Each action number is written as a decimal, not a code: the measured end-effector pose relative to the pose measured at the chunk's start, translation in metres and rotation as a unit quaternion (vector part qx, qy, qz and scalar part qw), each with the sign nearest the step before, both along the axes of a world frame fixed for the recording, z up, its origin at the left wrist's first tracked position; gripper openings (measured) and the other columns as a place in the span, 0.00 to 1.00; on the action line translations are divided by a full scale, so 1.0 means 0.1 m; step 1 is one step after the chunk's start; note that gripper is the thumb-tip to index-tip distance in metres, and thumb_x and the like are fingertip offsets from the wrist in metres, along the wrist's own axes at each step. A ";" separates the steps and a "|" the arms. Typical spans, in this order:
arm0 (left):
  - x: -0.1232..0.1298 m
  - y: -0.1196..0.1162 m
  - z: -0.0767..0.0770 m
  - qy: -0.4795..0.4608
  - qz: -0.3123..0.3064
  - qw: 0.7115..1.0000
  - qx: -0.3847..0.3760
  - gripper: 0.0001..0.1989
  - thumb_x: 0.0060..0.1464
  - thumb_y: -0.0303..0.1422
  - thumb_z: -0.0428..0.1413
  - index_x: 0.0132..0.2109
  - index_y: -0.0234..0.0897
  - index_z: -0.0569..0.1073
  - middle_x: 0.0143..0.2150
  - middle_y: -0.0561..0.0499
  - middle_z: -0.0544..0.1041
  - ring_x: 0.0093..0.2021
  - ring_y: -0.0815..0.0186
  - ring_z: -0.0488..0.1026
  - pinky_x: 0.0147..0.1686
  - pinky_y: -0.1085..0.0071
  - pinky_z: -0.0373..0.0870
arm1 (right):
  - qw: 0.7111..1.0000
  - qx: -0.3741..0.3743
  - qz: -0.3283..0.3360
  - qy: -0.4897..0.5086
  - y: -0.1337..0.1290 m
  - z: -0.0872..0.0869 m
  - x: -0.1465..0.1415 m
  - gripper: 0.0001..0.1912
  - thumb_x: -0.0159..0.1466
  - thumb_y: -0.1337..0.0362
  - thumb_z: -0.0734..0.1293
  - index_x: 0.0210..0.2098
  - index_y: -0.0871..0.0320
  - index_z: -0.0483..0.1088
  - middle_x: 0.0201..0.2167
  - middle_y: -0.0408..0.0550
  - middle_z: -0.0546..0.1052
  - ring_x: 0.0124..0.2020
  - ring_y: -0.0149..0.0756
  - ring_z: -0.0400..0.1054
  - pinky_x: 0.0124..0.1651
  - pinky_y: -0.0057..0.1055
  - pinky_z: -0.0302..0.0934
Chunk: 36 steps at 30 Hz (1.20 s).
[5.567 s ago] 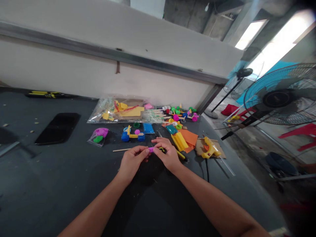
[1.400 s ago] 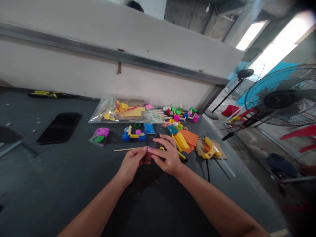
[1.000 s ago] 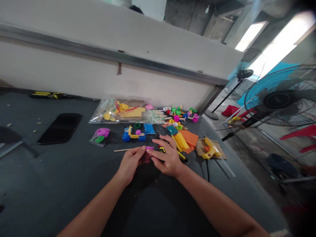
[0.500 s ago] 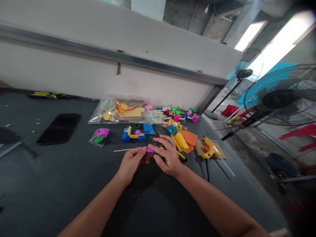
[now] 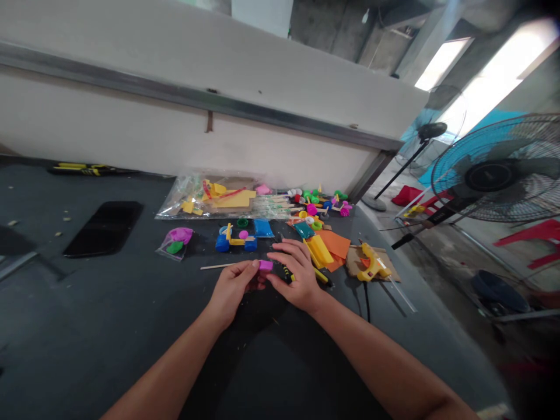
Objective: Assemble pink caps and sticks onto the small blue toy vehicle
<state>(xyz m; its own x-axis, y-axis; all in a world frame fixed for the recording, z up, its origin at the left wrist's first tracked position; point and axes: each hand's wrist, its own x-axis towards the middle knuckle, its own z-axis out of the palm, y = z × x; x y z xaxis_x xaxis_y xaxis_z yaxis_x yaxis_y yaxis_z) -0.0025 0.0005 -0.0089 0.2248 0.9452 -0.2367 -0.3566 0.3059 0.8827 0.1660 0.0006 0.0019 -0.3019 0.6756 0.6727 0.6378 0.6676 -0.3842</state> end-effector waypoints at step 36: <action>-0.02 -0.01 0.02 0.010 -0.026 1.000 0.009 0.12 0.45 0.40 0.61 0.31 0.34 0.78 0.27 0.50 0.75 0.27 0.70 0.70 0.31 0.73 0.71 | 0.999 -0.025 0.012 0.028 0.02 -0.03 -0.03 0.09 0.59 0.61 0.66 0.39 0.50 0.74 0.45 0.47 0.73 0.54 0.42 0.60 0.55 0.46 0.58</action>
<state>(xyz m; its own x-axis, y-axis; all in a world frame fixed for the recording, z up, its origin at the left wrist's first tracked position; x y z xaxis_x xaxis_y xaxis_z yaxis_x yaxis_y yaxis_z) -0.0041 -0.0004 -0.0068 0.2691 0.9365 -0.2250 -0.3231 0.3079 0.8949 0.1631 0.0022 -0.0007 -0.2816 0.7019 0.6542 0.5991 0.6612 -0.4515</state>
